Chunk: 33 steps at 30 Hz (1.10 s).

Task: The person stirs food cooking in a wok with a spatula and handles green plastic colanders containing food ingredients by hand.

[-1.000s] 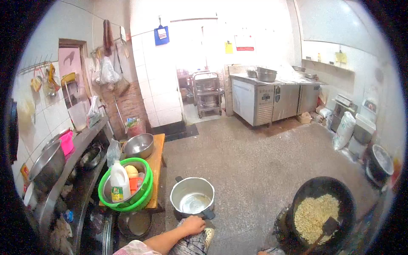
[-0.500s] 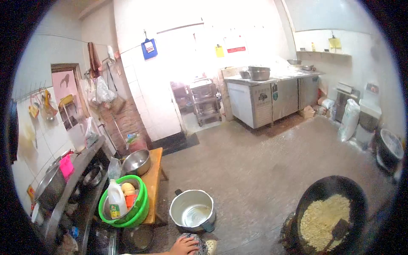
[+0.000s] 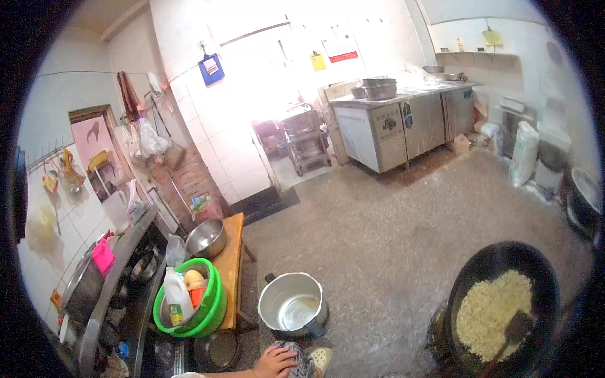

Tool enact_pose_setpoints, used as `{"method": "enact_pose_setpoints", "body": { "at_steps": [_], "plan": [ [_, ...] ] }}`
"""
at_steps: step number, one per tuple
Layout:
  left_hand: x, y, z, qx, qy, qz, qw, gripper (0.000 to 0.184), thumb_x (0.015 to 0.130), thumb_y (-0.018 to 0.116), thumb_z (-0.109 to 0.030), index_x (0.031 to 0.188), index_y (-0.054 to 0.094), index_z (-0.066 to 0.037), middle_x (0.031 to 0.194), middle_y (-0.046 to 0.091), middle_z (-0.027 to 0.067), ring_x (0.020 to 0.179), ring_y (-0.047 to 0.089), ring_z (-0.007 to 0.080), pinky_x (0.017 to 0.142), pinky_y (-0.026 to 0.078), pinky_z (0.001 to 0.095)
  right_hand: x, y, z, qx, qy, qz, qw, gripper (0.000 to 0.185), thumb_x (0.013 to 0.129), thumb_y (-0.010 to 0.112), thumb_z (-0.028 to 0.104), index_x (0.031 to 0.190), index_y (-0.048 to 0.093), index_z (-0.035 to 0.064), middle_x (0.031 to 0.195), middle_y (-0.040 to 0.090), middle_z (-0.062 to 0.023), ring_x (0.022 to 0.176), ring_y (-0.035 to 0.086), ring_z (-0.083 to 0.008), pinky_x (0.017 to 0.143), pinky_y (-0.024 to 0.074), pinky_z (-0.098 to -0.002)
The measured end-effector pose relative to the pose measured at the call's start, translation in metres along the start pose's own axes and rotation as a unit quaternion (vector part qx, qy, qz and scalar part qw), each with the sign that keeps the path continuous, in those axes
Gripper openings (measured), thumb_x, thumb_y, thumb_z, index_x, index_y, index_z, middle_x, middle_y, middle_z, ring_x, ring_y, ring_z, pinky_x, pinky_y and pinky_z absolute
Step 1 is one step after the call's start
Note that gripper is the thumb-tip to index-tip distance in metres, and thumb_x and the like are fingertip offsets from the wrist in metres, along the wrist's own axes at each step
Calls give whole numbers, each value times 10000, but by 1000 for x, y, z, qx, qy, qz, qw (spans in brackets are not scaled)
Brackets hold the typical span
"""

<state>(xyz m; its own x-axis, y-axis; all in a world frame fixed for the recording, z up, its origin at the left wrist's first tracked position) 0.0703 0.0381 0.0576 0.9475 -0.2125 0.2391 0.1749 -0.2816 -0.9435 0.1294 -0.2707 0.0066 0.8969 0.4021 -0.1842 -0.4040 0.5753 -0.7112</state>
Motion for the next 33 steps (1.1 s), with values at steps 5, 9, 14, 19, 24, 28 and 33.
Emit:
{"method": "enact_pose_setpoints", "body": {
  "at_steps": [5, 9, 14, 19, 24, 28, 33],
  "plan": [
    [-2, 0, -1, 10, -26, 26, 999, 301, 672, 593, -211, 956, 659, -139, 1186, 548, 104, 1177, 425, 326, 1041, 224, 542, -21, -38, 3, -84, -127, -256, 955, 245, 798, 557, 194, 999, 597, 59, 975, 593, -139, 970, 526, -316, 886, 381, -455],
    [-2, -1, -2, 8, -23, 15, 1000, 307, 687, 604, -225, 976, 652, -136, 1188, 545, 102, 1183, 417, 323, 1045, 215, 535, -19, -38, -7, -107, -125, -262, 951, 272, 788, 564, 200, 1030, 578, 75, 997, 588, -125, 982, 519, -302, 894, 365, -459],
    [-4, -2, -5, 10, -35, 21, 999, 315, 703, 602, -211, 1001, 645, -121, 1187, 543, 116, 1185, 413, 334, 1040, 216, 534, -26, -38, -13, -97, -115, -264, 953, 257, 802, 562, 189, 1027, 563, 65, 1009, 581, -109, 961, 518, -311, 889, 365, -458],
    [1, -11, -10, 19, -29, 9, 999, 317, 702, 600, -199, 1001, 647, -107, 1169, 549, 130, 1166, 424, 341, 1011, 239, 534, -34, -43, -12, -121, -105, -245, 956, 262, 819, 551, 176, 1047, 567, 50, 1058, 570, -146, 1004, 509, -338, 911, 361, -459],
    [-3, 5, -2, 110, -7, 20, 994, 360, 718, 592, -278, 1057, 624, -161, 1238, 500, 54, 1186, 422, 258, 960, 311, 493, -41, -57, 2, -122, -86, -253, 956, 237, 813, 553, 154, 1020, 592, 44, 1018, 581, -157, 1012, 511, -336, 909, 370, -448],
    [7, 3, -1, 144, -40, 29, 988, 351, 714, 605, -322, 1034, 634, -182, 1228, 515, 58, 1181, 435, 259, 948, 325, 485, -39, -58, -2, -96, -95, -308, 942, 230, 805, 561, 131, 1009, 590, 28, 1019, 580, -157, 1018, 514, -333, 915, 371, -450],
    [21, 16, 27, 85, -155, 87, 980, 333, 741, 587, -360, 1022, 646, -192, 1183, 552, 64, 1157, 463, 258, 912, 363, 470, -53, -61, 2, -150, -127, -311, 930, 219, 773, 582, 114, 973, 589, 26, 1029, 567, -145, 1034, 505, -326, 917, 372, -447]
  ]
}}
Point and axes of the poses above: each hand's wrist, its own x-axis towards the middle knuckle, its own y-axis out of the palm, z = x × y, the point moved 2 cm from there along x, towards the middle knuckle
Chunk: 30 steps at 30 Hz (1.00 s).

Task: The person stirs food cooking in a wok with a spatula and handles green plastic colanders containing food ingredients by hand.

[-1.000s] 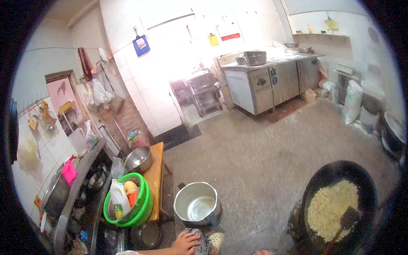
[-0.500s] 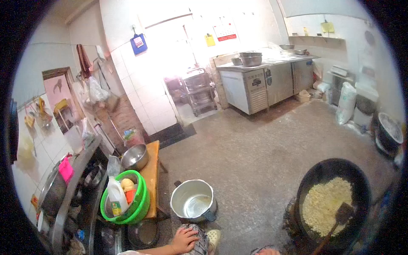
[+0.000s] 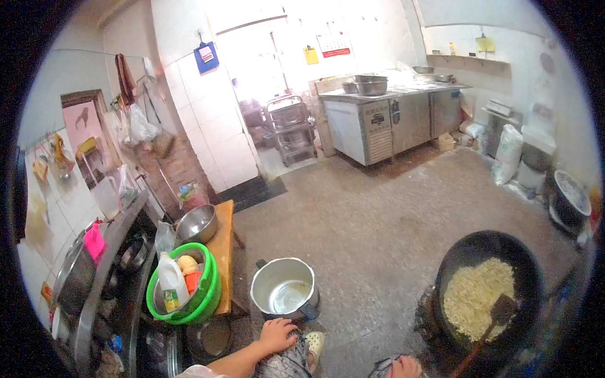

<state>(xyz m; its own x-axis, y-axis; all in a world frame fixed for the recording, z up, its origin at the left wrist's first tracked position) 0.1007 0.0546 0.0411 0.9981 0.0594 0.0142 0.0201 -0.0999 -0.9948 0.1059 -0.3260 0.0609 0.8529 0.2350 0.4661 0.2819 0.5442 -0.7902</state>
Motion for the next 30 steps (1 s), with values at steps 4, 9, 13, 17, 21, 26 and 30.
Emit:
{"method": "enact_pose_setpoints", "body": {
  "at_steps": [4, 9, 13, 17, 21, 26, 30],
  "plan": [
    [26, -2, 12, -26, -78, 179, 980, 407, 796, 511, -460, 1038, 651, -164, 1067, 617, 100, 1012, 570, 312, 844, 446, 451, -10, -7, 0, -42, -7, 13, 999, 225, 761, 589, 117, 970, 582, 37, 1085, 540, -140, 1078, 477, -324, 933, 356, -457],
    [39, 0, 13, -21, -84, 254, 963, 459, 822, 463, -491, 1065, 646, -147, 1056, 626, 131, 1002, 577, 324, 856, 447, 434, -24, -10, -4, -85, -9, 28, 996, 257, 775, 588, 171, 1002, 563, 52, 1154, 513, -136, 1127, 439, -327, 964, 312, -494],
    [36, -2, 3, -20, -69, 199, 977, 440, 818, 474, -466, 1024, 655, -122, 1033, 626, 140, 972, 582, 325, 820, 449, 443, -41, -6, -4, -146, -10, 56, 988, 262, 783, 588, 207, 1012, 565, 82, 1212, 498, -136, 1155, 421, -334, 975, 291, -513],
    [32, 4, -1, -18, -54, 138, 989, 408, 821, 474, -435, 967, 663, -105, 998, 628, 139, 927, 589, 321, 786, 450, 451, -83, 26, -26, -114, 69, 221, 966, 241, 806, 567, 243, 1010, 583, 117, 1222, 497, -147, 1178, 414, -320, 962, 296, -521],
    [35, 22, -11, 30, 27, 114, 993, 302, 801, 532, -340, 907, 665, -91, 931, 638, 143, 903, 593, 310, 763, 462, 434, -90, 53, -24, -78, 19, 360, 929, 220, 841, 531, 252, 1005, 590, 117, 1169, 530, -150, 1133, 457, -317, 941, 311, -523],
    [-2, 76, -93, -333, 172, 103, 921, 265, 815, 573, -252, 983, 594, -48, 975, 613, 161, 889, 596, 305, 745, 473, 385, -70, 58, 29, 60, 161, 396, 902, 236, 899, 450, 259, 1001, 599, 107, 1041, 586, -171, 976, 544, -350, 873, 373, -511],
    [-60, 115, -138, -474, 104, 231, 843, 252, 853, 532, -253, 974, 565, -34, 933, 596, 160, 879, 578, 312, 747, 454, 389, -123, 177, -14, 594, 460, 270, 603, 261, 880, 498, 245, 1080, 587, 104, 1003, 620, -137, 903, 590, -294, 749, 470, -411]
  ]
}}
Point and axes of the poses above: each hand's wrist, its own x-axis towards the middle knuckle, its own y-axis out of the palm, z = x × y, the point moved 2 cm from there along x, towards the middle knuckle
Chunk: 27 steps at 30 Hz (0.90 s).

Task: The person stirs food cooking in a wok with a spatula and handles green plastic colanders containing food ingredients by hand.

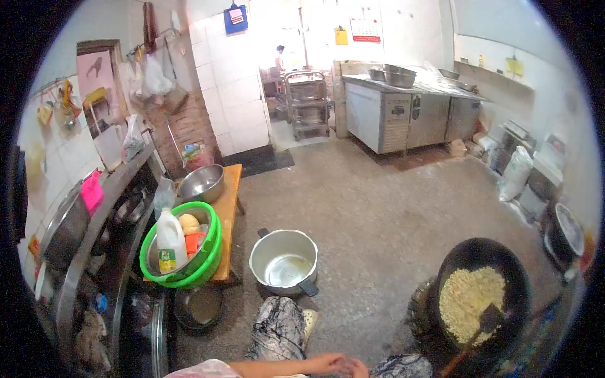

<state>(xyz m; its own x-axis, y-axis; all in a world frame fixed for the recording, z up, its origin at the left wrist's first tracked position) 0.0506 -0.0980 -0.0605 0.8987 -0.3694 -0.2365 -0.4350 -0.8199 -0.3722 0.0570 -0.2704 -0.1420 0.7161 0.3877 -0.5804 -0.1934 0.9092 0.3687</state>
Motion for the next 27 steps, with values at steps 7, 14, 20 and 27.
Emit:
{"method": "enact_pose_setpoints", "body": {
  "at_steps": [7, 14, 20, 27],
  "plan": [
    [18, 29, 51, -54, 75, 127, 988, 242, 856, 568, -183, 1064, 586, -60, 1005, 633, 104, 888, 603, 244, 777, 463, 344, -8, 27, 13, 266, 97, 83, 956, 261, 875, 503, 237, 1083, 585, 102, 988, 619, -132, 883, 590, -284, 731, 471, -404],
    [11, 21, 6, -153, -9, 70, 986, 219, 851, 578, -185, 1041, 628, -90, 913, 663, 75, 833, 619, 186, 730, 477, 308, -15, 30, 15, 279, 97, 80, 952, 261, 871, 508, 228, 1086, 584, 101, 973, 618, -126, 863, 590, -273, 714, 472, -397],
    [7, 22, -2, -32, 20, 36, 999, 197, 848, 565, -197, 991, 662, -103, 864, 669, 101, 782, 637, 234, 695, 486, 326, -22, 31, 14, 277, 100, 73, 953, 262, 867, 513, 221, 1088, 583, 99, 960, 617, -121, 846, 590, -264, 699, 473, -391],
    [4, 14, -20, 253, 98, 102, 957, 258, 673, 603, -187, 901, 666, -85, 867, 648, 168, 809, 617, 344, 734, 481, 450, -30, 33, 14, 270, 102, 63, 955, 263, 862, 518, 212, 1091, 582, 98, 945, 616, -116, 826, 590, -253, 682, 474, -383]
  ]
}}
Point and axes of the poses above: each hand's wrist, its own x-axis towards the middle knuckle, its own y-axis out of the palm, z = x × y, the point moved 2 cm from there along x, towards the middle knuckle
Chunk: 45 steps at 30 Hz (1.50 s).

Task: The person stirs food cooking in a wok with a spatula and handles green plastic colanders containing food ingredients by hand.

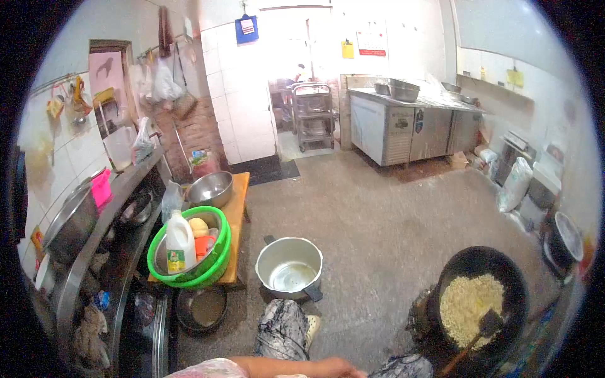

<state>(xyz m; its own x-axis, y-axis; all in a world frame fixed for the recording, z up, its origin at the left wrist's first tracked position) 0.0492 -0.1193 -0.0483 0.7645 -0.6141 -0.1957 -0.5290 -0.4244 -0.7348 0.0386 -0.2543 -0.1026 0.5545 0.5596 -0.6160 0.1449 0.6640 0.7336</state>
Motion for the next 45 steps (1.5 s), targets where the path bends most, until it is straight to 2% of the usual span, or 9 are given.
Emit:
{"method": "enact_pose_setpoints", "body": {
  "at_steps": [18, 20, 22, 30, 33, 35, 39, 42, 45],
  "plan": [
    [11, 18, 3, -74, 61, -146, 985, 236, 849, 532, -243, 975, 579, -50, 908, 608, 135, 842, 591, 271, 747, 461, 369, -20, -6, -11, 110, -26, 98, 989, 269, 851, 531, 190, 1098, 578, 93, 907, 613, -102, 775, 590, -225, 637, 477, -365],
    [3, 7, -9, -166, 17, -128, 978, 210, 846, 529, -206, 982, 601, -63, 919, 621, 128, 817, 605, 203, 722, 474, 330, -62, 61, 11, 100, 14, 173, 980, 335, 802, 561, 197, 1111, 543, 68, 1130, 560, -145, 1054, 534, -306, 852, 440, -441],
    [-10, -22, -28, -273, -24, -96, 957, 203, 839, 528, -163, 1001, 616, -77, 941, 628, 127, 811, 614, 163, 702, 485, 301, -48, 32, 4, 54, 25, 209, 976, 453, 904, 445, 266, 1330, 362, 135, 1365, 371, -130, 1228, 408, -293, 1015, 323, -503],
    [-14, -33, -3, -415, -123, -165, 886, 129, 834, 555, -15, 934, 631, 13, 854, 656, 71, 775, 612, 117, 689, 500, 254, -66, 64, 34, -255, 16, 41, 966, 485, 908, 513, 267, 1342, 360, 113, 1213, 509, -86, 1120, 495, -244, 916, 432, -408],
    [-27, -77, 18, -315, -114, -255, 907, 126, 862, 535, -39, 930, 628, 14, 817, 659, 81, 740, 622, 149, 695, 493, 268, -81, 71, 74, -498, -299, -9, 814, 467, 866, 562, 243, 1286, 436, 83, 1189, 517, -108, 1069, 512, -272, 910, 423, -387],
    [-45, -117, 49, -157, -51, -357, 919, 136, 873, 529, -87, 885, 631, 1, 787, 661, 96, 721, 630, 189, 692, 487, 290, -120, 85, 126, -682, -472, -158, 536, 486, 805, 619, 262, 1223, 495, 49, 1214, 493, -151, 1100, 475, -319, 944, 375, -416],
    [-92, -173, 65, -11, -200, -409, 890, 287, 900, 454, -191, 732, 623, -30, 680, 610, 113, 694, 593, 280, 644, 448, 359, -171, 102, 189, -735, -397, -440, 330, 506, 786, 631, 315, 1192, 496, 46, 1322, 390, -198, 1207, 374, -375, 990, 320, -449],
    [-105, -165, 85, 74, -175, -419, 888, 342, 909, 412, -218, 696, 614, -43, 635, 570, 128, 661, 548, 317, 632, 413, 411, -158, 64, 196, -757, -250, -522, 304, 502, 798, 607, 325, 1181, 489, 22, 1312, 396, -193, 1154, 444, -370, 934, 374, -460],
    [-101, -161, 81, 142, -147, -410, 889, 357, 906, 390, -225, 665, 594, -59, 630, 562, 123, 643, 533, 325, 633, 396, 439, -153, 17, 205, -720, -135, -523, 435, 431, 821, 581, 274, 1148, 481, 11, 1273, 418, -207, 1028, 542, -380, 825, 463, -472]
  ]
}}
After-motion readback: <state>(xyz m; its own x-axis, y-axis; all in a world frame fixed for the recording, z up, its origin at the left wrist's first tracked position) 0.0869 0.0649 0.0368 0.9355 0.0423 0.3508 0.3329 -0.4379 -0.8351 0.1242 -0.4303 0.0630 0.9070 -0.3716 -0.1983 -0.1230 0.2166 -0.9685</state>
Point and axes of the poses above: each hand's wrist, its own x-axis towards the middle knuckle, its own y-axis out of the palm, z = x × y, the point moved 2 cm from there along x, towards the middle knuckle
